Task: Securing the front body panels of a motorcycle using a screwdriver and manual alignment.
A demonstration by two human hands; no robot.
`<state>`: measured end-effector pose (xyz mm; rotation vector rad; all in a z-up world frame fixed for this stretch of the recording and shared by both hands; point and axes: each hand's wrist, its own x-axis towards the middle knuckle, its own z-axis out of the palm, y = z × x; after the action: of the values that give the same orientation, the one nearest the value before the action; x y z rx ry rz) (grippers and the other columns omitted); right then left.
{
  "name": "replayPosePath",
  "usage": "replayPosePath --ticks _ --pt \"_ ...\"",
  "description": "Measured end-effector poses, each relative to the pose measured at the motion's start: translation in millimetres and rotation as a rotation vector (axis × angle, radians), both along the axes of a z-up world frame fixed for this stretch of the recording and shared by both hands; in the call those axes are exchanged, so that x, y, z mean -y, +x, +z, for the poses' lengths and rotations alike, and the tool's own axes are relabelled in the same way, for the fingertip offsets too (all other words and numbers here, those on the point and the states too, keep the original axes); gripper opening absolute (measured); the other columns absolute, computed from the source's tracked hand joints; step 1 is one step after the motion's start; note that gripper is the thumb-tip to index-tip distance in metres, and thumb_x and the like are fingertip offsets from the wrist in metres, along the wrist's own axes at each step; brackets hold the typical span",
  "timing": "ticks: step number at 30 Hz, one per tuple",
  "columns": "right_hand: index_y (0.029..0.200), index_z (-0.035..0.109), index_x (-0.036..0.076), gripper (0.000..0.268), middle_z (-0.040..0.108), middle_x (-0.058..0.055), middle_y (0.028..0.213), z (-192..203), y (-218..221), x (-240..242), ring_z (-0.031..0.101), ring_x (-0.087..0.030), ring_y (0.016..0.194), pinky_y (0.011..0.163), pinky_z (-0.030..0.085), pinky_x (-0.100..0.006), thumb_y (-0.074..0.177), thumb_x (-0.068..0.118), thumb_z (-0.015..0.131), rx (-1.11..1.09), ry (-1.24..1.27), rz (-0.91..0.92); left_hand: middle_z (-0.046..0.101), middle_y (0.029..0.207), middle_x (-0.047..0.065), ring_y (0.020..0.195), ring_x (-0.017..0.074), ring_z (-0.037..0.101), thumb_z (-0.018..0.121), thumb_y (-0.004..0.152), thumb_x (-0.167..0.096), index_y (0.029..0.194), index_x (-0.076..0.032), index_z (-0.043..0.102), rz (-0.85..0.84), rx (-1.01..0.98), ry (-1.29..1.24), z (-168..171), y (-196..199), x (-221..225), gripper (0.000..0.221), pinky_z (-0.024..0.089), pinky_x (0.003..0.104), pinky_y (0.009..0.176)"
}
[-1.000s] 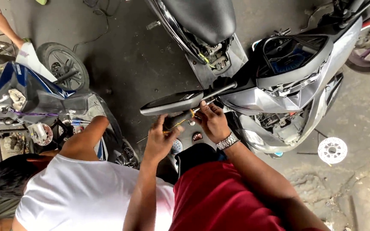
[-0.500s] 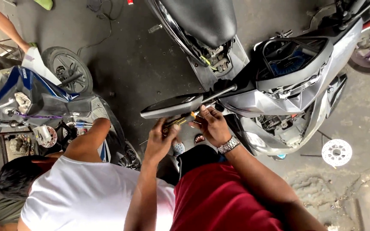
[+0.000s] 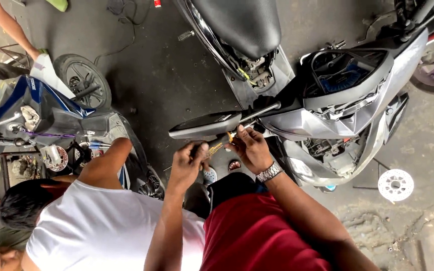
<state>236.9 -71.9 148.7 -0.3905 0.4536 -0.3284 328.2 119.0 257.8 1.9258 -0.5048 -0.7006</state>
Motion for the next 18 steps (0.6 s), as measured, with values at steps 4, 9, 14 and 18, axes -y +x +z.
replayPosePath --ticks 4,9,14,18 --pt "0.084 0.06 0.008 0.033 0.046 0.002 0.065 -8 1 3 0.075 -0.021 0.07 0.086 0.073 -0.051 0.116 0.015 0.065 -0.02 -0.01 0.007 0.077 0.102 0.032 0.083 0.0432 0.083 0.078 0.105 -0.028 0.146 0.004 0.066 -0.052 -0.013 -0.021 -18 8 -3 0.053 0.069 0.05 0.077" --pt "0.083 0.057 0.007 0.035 0.041 0.003 0.065 -3 3 4 0.071 -0.017 0.068 0.087 0.072 -0.05 0.117 0.014 0.063 0.004 -0.006 -0.017 0.077 0.105 0.031 0.088 0.0402 0.082 0.085 0.098 -0.026 0.147 0.009 0.062 -0.059 -0.038 -0.042 -1 7 1 0.064 0.069 0.048 0.081" --pt "0.082 0.056 0.008 0.036 0.037 0.004 0.064 10 3 5 0.062 -0.013 0.061 0.088 0.072 -0.051 0.116 0.014 0.064 0.014 0.013 -0.014 0.08 0.087 0.02 0.07 0.0252 0.082 0.072 0.109 -0.027 0.14 0.009 0.07 0.039 -0.061 -0.085 -13 6 3 0.047 0.067 0.035 0.065" --pt "0.082 0.055 0.007 0.035 0.04 0.001 0.064 12 3 3 0.061 -0.014 0.061 0.088 0.072 -0.052 0.116 0.014 0.065 -0.001 0.002 -0.022 0.072 0.101 0.029 0.08 0.0389 0.078 0.078 0.104 -0.024 0.143 0.006 0.066 0.017 -0.025 -0.106 -12 5 5 0.051 0.068 0.045 0.07"
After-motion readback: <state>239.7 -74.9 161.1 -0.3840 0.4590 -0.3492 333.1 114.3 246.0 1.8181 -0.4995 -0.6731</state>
